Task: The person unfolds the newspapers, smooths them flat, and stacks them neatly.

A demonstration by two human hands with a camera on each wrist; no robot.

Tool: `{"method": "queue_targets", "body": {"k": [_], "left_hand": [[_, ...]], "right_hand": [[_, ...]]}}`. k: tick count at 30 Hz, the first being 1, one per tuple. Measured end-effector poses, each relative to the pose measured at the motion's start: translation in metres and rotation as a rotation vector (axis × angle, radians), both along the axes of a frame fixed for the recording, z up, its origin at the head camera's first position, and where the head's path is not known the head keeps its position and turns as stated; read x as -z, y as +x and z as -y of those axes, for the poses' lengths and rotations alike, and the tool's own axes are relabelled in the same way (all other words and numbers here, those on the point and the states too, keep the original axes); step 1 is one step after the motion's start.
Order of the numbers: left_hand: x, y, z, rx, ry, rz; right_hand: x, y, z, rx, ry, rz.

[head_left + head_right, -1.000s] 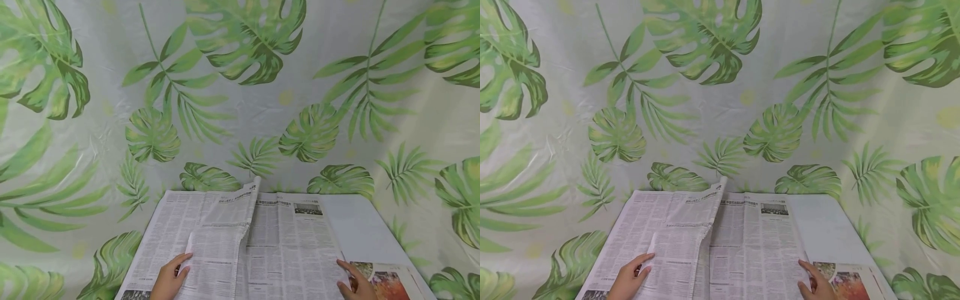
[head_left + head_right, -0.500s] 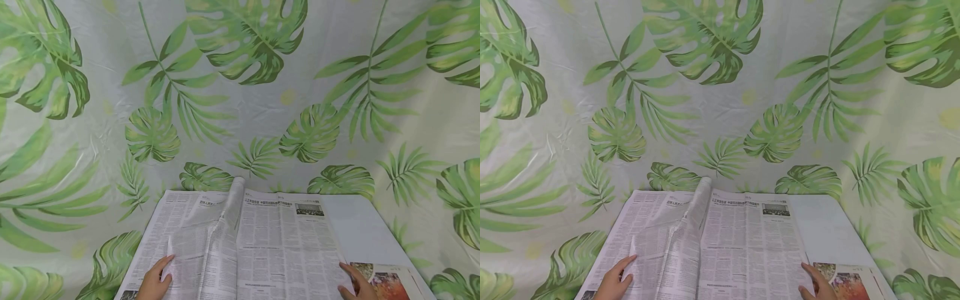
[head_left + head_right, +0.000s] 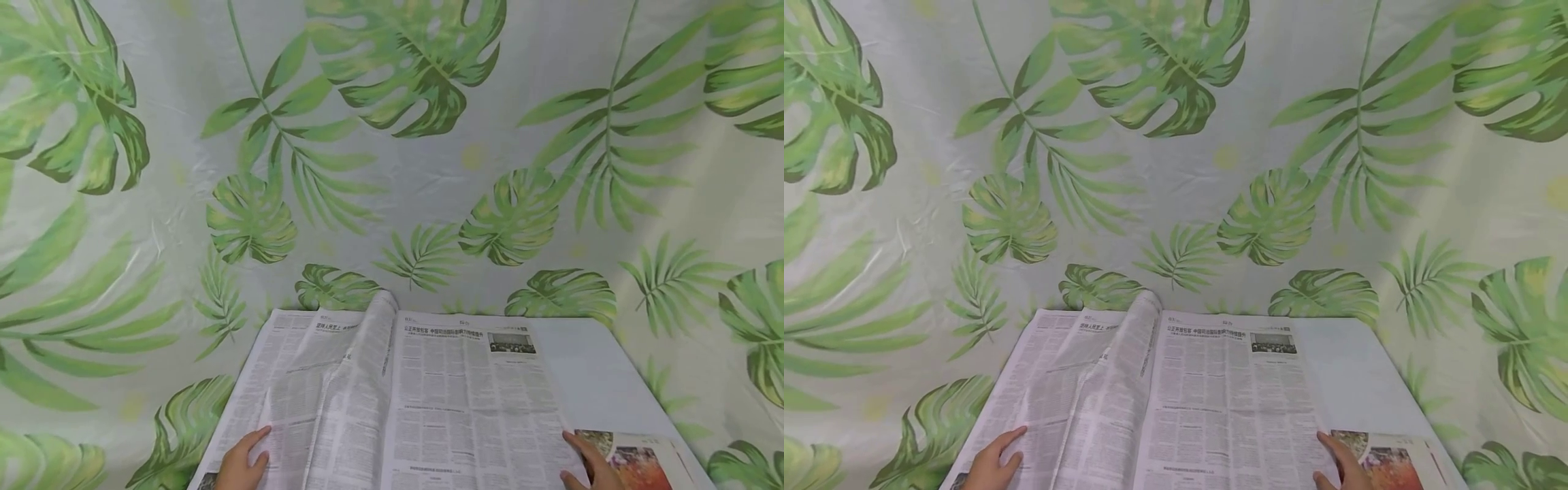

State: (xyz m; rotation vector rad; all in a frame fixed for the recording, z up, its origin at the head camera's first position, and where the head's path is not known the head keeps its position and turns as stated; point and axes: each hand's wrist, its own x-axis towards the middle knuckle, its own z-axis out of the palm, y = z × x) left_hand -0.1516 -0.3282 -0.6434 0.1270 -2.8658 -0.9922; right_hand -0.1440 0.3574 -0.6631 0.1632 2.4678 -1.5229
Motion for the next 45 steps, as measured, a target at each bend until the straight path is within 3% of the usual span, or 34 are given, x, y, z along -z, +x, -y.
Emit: {"method": "queue_targets", "body": {"k": [6,12,15,20,28,37,45], "left_hand": [[0.004,0.004,0.013,0.011,-0.047,-0.043],[-0.004,0.005,0.025,-0.038,-0.037,0.077],[-0.005,0.008,0.033,-0.054,-0.061,0.085],[-0.004,0.014,0.049,-0.065,-0.083,0.048],[-0.006,0.02,0.073,-0.178,0.012,0.184],[-0.006,0.027,0.075,-0.265,-0.025,0.127],[0.002,0.027,0.08,-0.311,-0.005,0.167]], "right_hand": [[0.001,-0.005,-0.007,-0.065,0.147,-0.05],[-0.003,-0.006,-0.004,-0.082,0.31,-0.113],[-0.004,-0.006,-0.002,-0.08,0.361,-0.117],[-0.005,-0.005,0.0,-0.08,0.392,-0.132],[-0.003,-0.003,-0.002,-0.09,0.393,-0.212],[-0.005,-0.006,-0.004,-0.088,0.397,-0.12],[-0.003,-0.012,-0.006,-0.116,0.408,-0.08]]}}
